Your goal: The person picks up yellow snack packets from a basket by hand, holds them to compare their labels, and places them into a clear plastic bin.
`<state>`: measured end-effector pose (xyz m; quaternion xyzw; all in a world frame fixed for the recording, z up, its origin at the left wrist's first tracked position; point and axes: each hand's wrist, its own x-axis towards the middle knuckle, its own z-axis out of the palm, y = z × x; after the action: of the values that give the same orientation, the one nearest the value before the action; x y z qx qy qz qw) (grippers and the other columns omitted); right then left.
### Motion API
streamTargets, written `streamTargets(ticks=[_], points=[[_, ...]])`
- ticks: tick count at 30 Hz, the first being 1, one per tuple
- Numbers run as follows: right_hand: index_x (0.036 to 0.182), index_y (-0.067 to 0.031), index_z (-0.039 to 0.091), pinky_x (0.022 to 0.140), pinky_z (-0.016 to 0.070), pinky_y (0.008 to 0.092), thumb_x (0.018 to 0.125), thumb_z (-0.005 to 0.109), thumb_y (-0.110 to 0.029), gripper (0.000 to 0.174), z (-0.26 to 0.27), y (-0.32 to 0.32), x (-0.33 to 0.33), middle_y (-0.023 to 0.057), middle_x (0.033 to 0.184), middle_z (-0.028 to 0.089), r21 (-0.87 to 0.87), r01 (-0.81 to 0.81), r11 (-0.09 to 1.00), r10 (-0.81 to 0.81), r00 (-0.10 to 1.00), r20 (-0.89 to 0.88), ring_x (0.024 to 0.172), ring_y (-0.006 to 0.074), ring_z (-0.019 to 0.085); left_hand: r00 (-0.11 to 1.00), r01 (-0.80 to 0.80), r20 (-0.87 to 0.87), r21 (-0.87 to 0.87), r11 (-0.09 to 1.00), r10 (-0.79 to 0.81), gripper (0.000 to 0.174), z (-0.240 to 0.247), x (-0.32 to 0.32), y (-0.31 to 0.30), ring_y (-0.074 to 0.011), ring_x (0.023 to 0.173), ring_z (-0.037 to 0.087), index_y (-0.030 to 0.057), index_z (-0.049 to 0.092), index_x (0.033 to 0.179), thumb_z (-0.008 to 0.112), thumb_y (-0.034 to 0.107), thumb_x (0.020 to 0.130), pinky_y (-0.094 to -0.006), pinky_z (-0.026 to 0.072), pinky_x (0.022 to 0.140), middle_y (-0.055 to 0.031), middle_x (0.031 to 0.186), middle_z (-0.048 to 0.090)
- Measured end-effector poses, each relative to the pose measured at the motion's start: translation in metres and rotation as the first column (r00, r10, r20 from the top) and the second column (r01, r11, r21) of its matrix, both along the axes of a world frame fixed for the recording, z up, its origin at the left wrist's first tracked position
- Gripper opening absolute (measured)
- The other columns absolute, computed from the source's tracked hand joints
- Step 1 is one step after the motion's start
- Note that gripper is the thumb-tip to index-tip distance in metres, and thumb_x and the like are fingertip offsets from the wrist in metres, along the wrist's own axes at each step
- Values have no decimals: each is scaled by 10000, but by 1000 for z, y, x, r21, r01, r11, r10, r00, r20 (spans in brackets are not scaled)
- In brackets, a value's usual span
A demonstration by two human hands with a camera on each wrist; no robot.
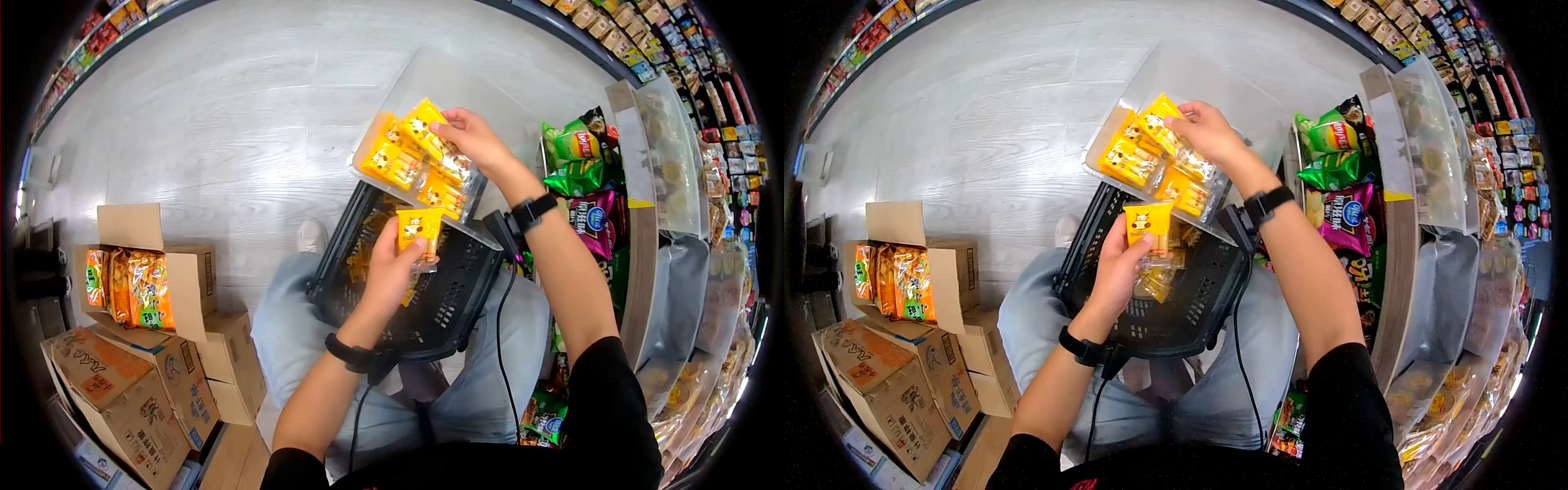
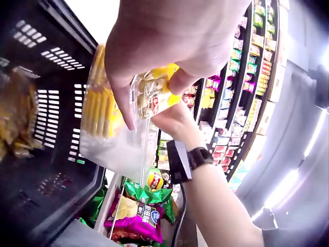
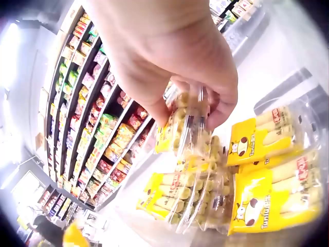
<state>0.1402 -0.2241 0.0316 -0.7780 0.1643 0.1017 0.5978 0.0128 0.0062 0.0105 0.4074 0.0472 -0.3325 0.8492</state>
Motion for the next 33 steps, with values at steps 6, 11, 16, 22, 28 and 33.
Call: streamTargets(ticks=[6,11,16,22,28,33], points=[[1275,46,613,906,507,324,887,687,-327,543,-23,12,24,187,1207,670,-226,-123,966,121,992,-22,1028,210,659,1000,-15,-27,-5,1000,14,374,6,6,1,-181,1013,649,28,464,1337,537,48,971,-370,587,865,-90,1187,615],[1291,33,605,930,504,350,889,679,-307,532,-48,10,13,205,1217,663,-330,-22,944,91,976,196,1077,265,653,1000,-18,-3,-2,1000,18,360,5,8,2,-185,1008,649,26,461,1334,514,46,978,-380,591,855,-91,1183,613],[1306,19,571,974,467,322,945,644,-255,459,-18,7,-15,136,1166,658,-474,76,877,84,947,309,1067,201,621,987,-129,-98,-53,990,124,325,6,8,3,-190,965,656,15,482,1305,504,57,983,-374,595,818,-98,1153,619],[1172,17,559,835,510,307,935,675,-207,346,50,49,-103,105,1072,658,-22,-193,981,193,981,5,926,160,629,976,-212,-80,-113,971,203,393,5,9,4,-183,1164,602,-2,493,1347,566,44,963,-324,457,1024,-105,1276,617],[1287,-29,468,801,507,287,949,625,-70,375,44,61,-136,103,1041,645,7,-122,993,120,985,128,936,154,628,990,-136,50,19,991,135,368,11,6,5,-172,1062,631,-13,524,1313,593,76,963,-312,524,903,-120,1240,625],[1210,-8,578,728,507,273,933,584,-33,279,36,5,-120,83,957,669,-266,207,941,-145,961,236,834,126,625,984,-175,52,74,982,172,312,13,9,18,-169,960,641,-8,552,1268,536,159,1006,-316,549,811,-125,1205,633]])
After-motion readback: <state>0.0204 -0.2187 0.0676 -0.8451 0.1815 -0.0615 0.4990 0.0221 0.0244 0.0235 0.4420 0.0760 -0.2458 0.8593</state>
